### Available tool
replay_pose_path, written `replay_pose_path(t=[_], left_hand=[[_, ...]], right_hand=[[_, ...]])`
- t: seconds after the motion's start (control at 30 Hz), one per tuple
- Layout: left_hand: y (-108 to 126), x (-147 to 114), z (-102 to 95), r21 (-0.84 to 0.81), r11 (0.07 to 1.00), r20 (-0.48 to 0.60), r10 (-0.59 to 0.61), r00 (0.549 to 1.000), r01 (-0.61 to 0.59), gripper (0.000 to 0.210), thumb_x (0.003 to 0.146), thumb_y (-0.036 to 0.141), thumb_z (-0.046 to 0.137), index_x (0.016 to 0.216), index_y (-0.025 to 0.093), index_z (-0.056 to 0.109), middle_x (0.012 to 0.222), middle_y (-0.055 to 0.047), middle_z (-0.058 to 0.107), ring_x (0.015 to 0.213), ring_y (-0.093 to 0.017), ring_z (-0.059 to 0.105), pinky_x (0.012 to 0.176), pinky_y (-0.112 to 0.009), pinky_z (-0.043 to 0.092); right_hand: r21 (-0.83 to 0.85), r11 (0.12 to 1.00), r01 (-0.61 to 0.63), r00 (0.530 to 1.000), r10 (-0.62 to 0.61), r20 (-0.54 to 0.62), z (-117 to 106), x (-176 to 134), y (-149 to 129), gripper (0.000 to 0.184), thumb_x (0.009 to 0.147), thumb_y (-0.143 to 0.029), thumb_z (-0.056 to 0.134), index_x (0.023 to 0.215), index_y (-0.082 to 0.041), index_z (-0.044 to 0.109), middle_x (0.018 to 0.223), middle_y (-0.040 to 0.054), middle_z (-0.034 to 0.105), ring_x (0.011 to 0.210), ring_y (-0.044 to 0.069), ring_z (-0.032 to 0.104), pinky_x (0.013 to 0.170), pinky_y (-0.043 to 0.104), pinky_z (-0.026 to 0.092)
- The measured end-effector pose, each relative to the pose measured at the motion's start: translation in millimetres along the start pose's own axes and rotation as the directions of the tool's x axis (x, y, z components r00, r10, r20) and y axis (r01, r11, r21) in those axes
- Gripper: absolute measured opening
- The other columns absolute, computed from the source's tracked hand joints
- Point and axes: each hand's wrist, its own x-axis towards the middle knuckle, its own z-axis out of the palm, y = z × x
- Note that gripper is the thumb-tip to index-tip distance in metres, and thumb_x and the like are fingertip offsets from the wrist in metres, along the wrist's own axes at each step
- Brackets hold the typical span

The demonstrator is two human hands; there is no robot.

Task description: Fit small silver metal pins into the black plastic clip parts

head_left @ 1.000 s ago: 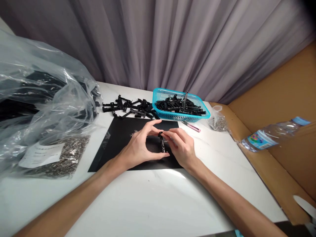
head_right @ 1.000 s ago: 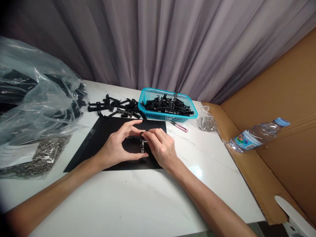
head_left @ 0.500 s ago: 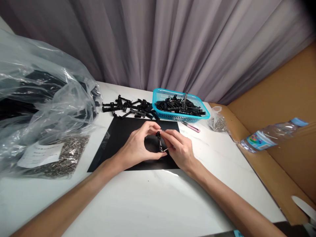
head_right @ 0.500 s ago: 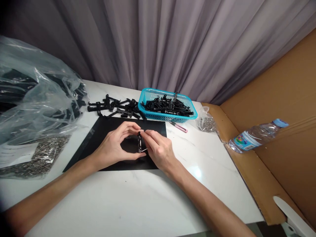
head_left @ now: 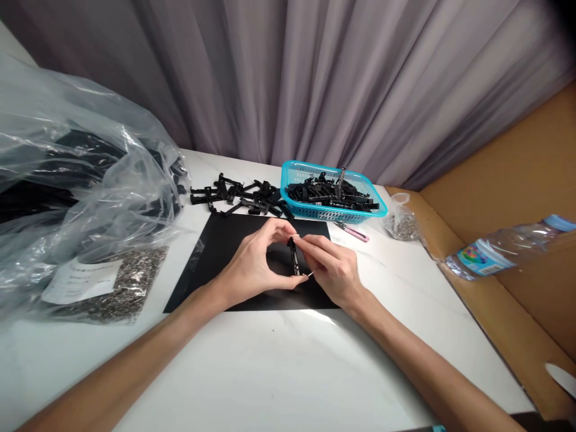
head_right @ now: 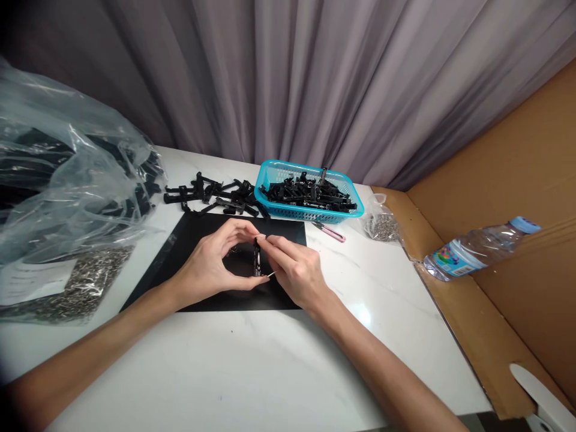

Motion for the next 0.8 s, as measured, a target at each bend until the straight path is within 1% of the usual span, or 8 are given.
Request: replay_pose_path(t=[0.1, 0.23, 0.33, 0.43, 0.5, 0.57, 0.63, 0.8], left_hand=[[-5.5, 0.7, -0.6, -0.028, 0.999, 0.008, -0.025, 1.000, 0.025, 0.072, 0.063, 0.034, 0.093, 0.122, 0.025, 0.052, 0.115, -0.003, 0.069, 0.105, -0.022, 0.072, 0.102, -0.040, 0.060], [-12.3, -2.4, 1.9, -0.015, 0.994, 0.087, -0.111, 0.990, 0.113, 0.080, 0.062, 0.041, 0.094, 0.128, 0.026, 0.052, 0.117, -0.004, 0.071, 0.108, -0.024, 0.071, 0.105, -0.043, 0.058], [-13.6, -4.4, 3.3, 0.096, 0.987, 0.146, -0.140, 0.979, 0.126, 0.081, 0.065, 0.050, 0.092, 0.132, 0.029, 0.051, 0.124, -0.004, 0.071, 0.116, -0.028, 0.068, 0.108, -0.048, 0.053], [-13.6, -4.4, 2.6, 0.246, 0.963, 0.168, -0.154, 0.974, 0.110, 0.081, 0.067, 0.060, 0.089, 0.133, 0.032, 0.052, 0.128, -0.003, 0.071, 0.124, -0.033, 0.064, 0.110, -0.054, 0.045], [-14.1, -4.0, 1.8, 0.299, 0.947, 0.172, -0.176, 0.969, 0.119, 0.082, 0.067, 0.064, 0.087, 0.135, 0.033, 0.051, 0.128, -0.003, 0.071, 0.125, -0.035, 0.062, 0.109, -0.054, 0.044], [-14.9, -3.7, 1.4, 0.310, 0.941, 0.173, -0.196, 0.965, 0.135, 0.084, 0.068, 0.064, 0.086, 0.137, 0.034, 0.049, 0.127, -0.003, 0.071, 0.124, -0.036, 0.063, 0.107, -0.053, 0.044], [-15.4, -3.7, 1.4, 0.305, 0.941, 0.175, -0.207, 0.963, 0.147, 0.085, 0.069, 0.064, 0.086, 0.138, 0.034, 0.047, 0.125, -0.003, 0.072, 0.124, -0.035, 0.063, 0.105, -0.051, 0.044], [-13.4, -3.7, 1.8, 0.285, 0.945, 0.173, -0.215, 0.961, 0.161, 0.086, 0.067, 0.064, 0.087, 0.136, 0.034, 0.046, 0.122, -0.002, 0.074, 0.119, -0.033, 0.067, 0.103, -0.049, 0.045]], right_hand=[[0.137, 0.983, -0.120, 0.992, 0.112, 0.061, -9.2, 5.9, 0.7, 0.030, 0.108, -0.021, 0.049, 0.130, -0.023, 0.070, 0.106, 0.0067, 0.072, 0.088, 0.014, 0.071, 0.072, 0.026, 0.058], [0.226, 0.929, -0.293, 0.955, 0.297, 0.016, -21.6, 15.2, 1.5, 0.039, 0.113, -0.032, 0.032, 0.127, -0.023, 0.067, 0.109, 0.0077, 0.067, 0.101, 0.020, 0.065, 0.089, 0.036, 0.055], [0.191, 0.903, -0.385, 0.921, 0.389, 0.021, -25.5, 17.1, 6.0, 0.052, 0.114, -0.041, 0.022, 0.112, -0.024, 0.071, 0.107, 0.0072, 0.067, 0.105, 0.021, 0.061, 0.094, 0.039, 0.050], [0.242, 0.818, -0.522, 0.853, 0.506, 0.130, -22.5, 14.6, 12.5, 0.067, 0.112, -0.054, 0.019, 0.088, -0.022, 0.074, 0.077, 0.0040, 0.061, 0.081, 0.019, 0.059, 0.079, 0.034, 0.050], [0.358, 0.711, -0.606, 0.794, 0.571, 0.210, -18.1, 12.5, 16.2, 0.068, 0.109, -0.062, 0.027, 0.076, -0.020, 0.071, 0.066, 0.0018, 0.056, 0.065, 0.016, 0.054, 0.063, 0.030, 0.047], [0.463, 0.616, -0.638, 0.759, 0.603, 0.244, -13.7, 11.7, 18.6, 0.062, 0.105, -0.065, 0.040, 0.074, -0.019, 0.068, 0.067, 0.0016, 0.060, 0.058, 0.013, 0.053, 0.055, 0.027, 0.043], [0.536, 0.547, -0.643, 0.745, 0.610, 0.271, -10.9, 12.1, 19.2, 0.055, 0.100, -0.065, 0.052, 0.077, -0.018, 0.069, 0.071, 0.0018, 0.065, 0.057, 0.012, 0.053, 0.050, 0.025, 0.043], [0.620, 0.403, -0.673, 0.706, 0.600, 0.377, -8.9, 13.6, 17.4, 0.039, 0.080, -0.056, 0.082, 0.083, -0.019, 0.070, 0.068, -0.0014, 0.064, 0.055, 0.011, 0.055, 0.048, 0.023, 0.048]])
